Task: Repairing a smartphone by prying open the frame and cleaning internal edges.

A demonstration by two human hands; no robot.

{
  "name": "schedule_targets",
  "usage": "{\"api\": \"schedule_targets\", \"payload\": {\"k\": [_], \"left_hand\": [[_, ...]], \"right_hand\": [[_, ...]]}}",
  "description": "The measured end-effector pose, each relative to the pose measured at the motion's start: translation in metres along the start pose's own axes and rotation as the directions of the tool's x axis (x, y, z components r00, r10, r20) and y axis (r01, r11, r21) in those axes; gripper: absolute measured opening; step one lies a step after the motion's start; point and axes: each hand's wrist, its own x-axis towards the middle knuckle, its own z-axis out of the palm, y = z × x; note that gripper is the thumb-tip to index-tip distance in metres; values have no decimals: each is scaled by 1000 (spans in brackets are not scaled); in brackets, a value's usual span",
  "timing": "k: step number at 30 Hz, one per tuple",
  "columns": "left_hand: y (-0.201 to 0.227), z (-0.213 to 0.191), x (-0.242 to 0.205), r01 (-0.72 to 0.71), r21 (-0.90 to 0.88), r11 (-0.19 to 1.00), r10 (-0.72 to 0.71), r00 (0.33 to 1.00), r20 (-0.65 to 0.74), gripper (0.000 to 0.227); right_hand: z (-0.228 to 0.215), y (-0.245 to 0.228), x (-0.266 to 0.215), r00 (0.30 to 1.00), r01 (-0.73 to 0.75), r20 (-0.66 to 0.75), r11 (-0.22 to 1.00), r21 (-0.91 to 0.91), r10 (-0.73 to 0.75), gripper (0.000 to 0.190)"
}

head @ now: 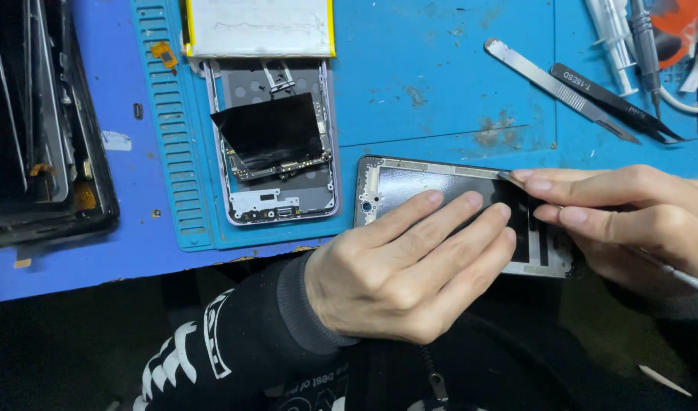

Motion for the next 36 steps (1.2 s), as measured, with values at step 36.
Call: {"api": "schedule_targets", "payload": {"k": [36], "left_hand": [[7, 9, -16, 39, 34, 999, -34, 989, -141, 25]], "right_hand": [[-25, -24, 75, 900, 270, 360, 963, -17, -246, 33]]}}
